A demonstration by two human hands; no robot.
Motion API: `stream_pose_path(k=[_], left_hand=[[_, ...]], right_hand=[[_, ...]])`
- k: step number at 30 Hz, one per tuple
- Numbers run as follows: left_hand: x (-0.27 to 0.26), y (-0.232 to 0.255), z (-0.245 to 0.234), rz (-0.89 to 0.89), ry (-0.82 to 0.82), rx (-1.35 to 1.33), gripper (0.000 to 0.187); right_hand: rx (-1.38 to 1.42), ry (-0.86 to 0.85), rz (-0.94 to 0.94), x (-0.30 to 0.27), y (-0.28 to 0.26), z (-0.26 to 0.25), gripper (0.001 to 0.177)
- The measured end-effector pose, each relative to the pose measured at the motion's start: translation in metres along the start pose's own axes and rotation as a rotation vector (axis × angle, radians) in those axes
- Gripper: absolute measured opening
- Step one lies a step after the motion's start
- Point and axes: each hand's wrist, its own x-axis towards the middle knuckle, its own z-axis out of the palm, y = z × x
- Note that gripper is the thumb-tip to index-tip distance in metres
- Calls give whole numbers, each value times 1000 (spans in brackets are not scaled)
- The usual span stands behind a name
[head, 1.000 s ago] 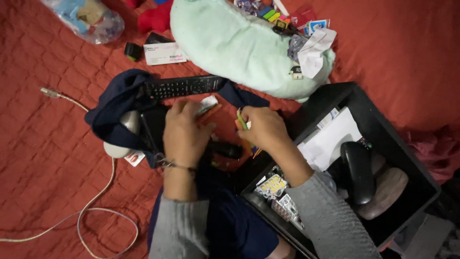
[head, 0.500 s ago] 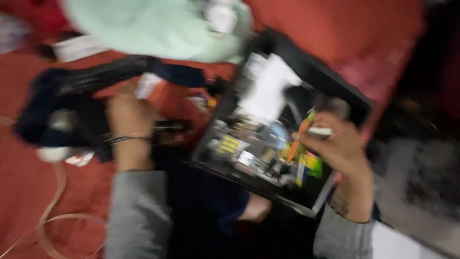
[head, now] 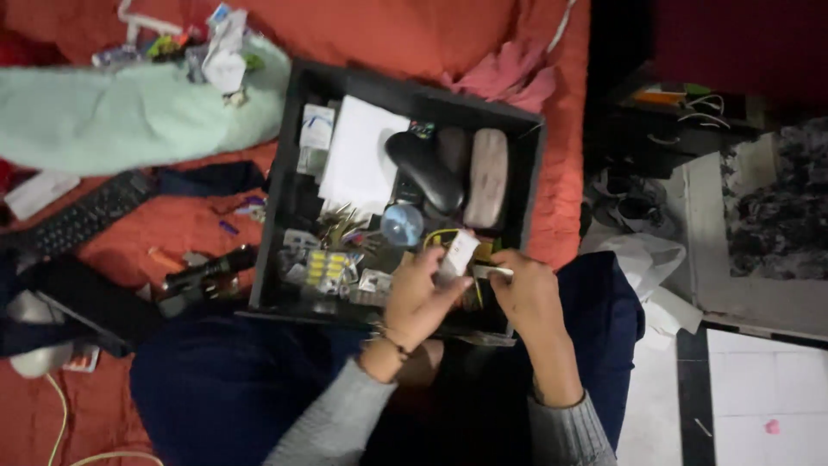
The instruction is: The person sits on a bed and sorts through a black drawer filled with miscellaneous items. They pick up and place back blister packs, a small orange container, a flashlight, a remote control, and other small objects, moving them around within the drawer.
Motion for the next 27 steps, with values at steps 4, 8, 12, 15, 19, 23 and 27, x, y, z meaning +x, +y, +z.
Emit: stream_pose_path(k=[4,8,12,15,19,23,27], left_hand=[[10,-3,38,-52,-93,-21,42],[13,1,42,-125,-119,-123,43],[19,-15,43,-119,-138,-361,42],[4,21,13,-15,-123,-115,47],[-7,-4,-28,-100,-227,-520,56],[-35,-34,-142,46,218,-602,40],[-64,-105,-270,12,742,65,34]], right_hand=[[224,40,30,-18,8,-13,25],[382,150,-112,-23,6,-22,29],[433,195,-207,-23,-2,-35,33],[479,239,-272,-28,-20,-45,37],[483,267,-344,-30,-15,-43,38],[491,284,-491,-36,-48,-42,35],[480,90,-598,-43,-134,-58,24]])
